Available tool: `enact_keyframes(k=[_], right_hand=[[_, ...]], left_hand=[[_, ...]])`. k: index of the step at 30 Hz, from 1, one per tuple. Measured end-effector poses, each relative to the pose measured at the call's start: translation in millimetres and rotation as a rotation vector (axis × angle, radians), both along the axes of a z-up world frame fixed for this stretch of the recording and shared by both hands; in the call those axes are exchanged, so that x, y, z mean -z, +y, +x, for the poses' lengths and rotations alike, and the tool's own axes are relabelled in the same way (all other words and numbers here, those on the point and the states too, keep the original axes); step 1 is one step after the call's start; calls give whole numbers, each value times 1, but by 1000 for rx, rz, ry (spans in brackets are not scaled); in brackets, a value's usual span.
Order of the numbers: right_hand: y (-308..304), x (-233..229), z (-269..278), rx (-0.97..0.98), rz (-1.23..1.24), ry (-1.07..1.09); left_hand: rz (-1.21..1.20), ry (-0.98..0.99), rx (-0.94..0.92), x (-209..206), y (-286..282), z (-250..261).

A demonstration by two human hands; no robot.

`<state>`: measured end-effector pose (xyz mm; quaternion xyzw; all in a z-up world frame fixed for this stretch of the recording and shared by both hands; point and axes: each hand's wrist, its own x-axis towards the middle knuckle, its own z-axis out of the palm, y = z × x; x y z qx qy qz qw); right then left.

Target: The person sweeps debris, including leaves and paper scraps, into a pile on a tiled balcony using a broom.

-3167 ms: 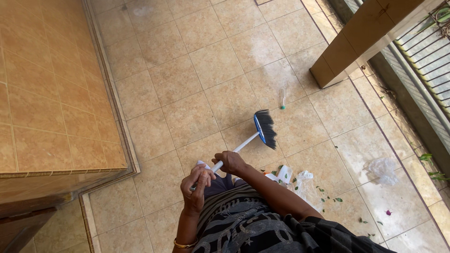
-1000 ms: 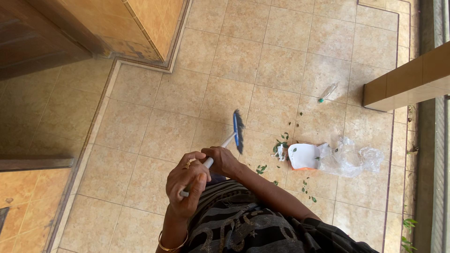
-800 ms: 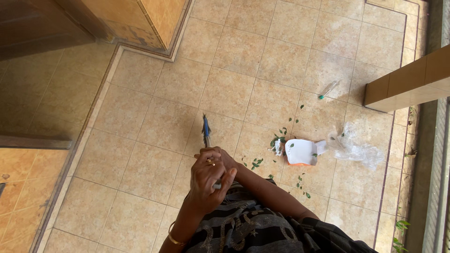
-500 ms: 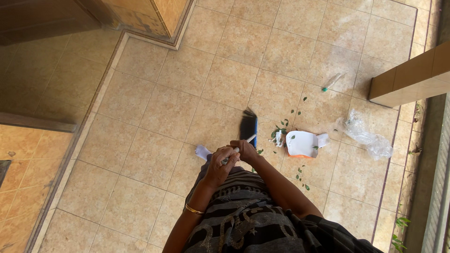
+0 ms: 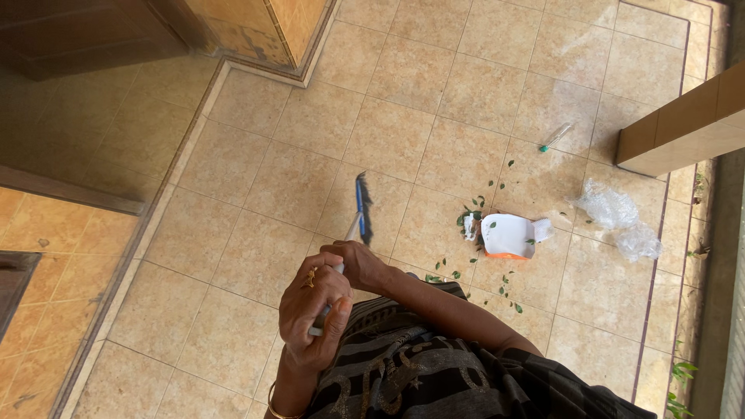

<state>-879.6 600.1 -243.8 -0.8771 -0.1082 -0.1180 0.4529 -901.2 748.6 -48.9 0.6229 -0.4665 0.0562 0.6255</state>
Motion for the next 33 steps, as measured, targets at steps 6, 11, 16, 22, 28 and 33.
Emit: enact_keyframes(k=[6, 11, 16, 22, 28, 33], right_hand=[[60, 78, 17, -212, 221, 392], [33, 163, -23, -126, 131, 511], [20, 179, -59, 60, -145, 431], [70, 133, -81, 278, -291, 339], [166, 28, -90, 122, -160, 159], [215, 18, -99, -185, -10, 166]], left_hand=[[104, -123, -228, 77, 18, -8], [307, 13, -256, 168, 46, -24], [328, 631, 55, 203, 78, -32], [166, 754, 8, 165, 138, -52], [-87, 76, -117, 57, 196, -70], [-36, -129, -185, 32, 200, -114]])
